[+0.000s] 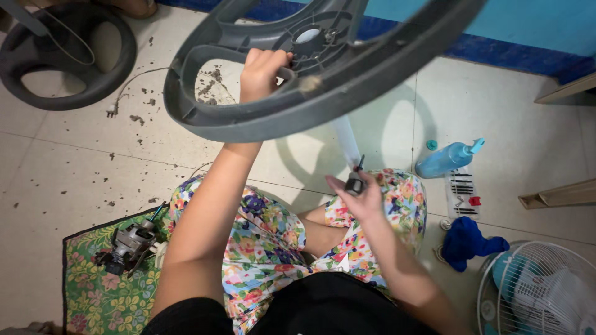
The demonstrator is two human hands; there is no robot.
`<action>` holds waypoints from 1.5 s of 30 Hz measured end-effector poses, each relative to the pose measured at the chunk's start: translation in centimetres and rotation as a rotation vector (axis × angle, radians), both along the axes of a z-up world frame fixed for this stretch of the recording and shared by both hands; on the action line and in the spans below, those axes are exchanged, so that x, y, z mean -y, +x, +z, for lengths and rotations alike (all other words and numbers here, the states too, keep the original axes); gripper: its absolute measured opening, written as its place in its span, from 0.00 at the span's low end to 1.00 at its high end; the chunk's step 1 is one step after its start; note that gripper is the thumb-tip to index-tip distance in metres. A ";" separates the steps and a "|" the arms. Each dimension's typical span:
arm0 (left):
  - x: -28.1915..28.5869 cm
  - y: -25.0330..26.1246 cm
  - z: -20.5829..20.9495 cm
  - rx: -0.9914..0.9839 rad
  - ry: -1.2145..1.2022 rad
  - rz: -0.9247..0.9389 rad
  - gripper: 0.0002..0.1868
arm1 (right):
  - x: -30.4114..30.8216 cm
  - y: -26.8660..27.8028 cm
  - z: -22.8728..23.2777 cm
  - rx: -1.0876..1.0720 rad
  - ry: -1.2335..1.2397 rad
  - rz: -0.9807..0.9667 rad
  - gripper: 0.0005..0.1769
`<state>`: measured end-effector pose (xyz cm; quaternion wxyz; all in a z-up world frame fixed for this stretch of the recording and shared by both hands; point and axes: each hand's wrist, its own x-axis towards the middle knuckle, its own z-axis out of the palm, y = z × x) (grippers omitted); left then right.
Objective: The person sits on the floor and uses a screwdriver to tighten screws on a fan blade attached to a central pole. They repeatedly flip the fan blade over to access and secure the mounting hardware from both sides.
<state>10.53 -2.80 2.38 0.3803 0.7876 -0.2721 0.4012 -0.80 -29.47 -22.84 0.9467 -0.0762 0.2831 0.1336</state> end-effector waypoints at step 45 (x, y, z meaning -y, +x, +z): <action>9.6 4.9 -43.9 -1.227 -2.247 -0.598 0.10 | -5.1 19.9 20.4 0.753 -0.681 0.090 0.24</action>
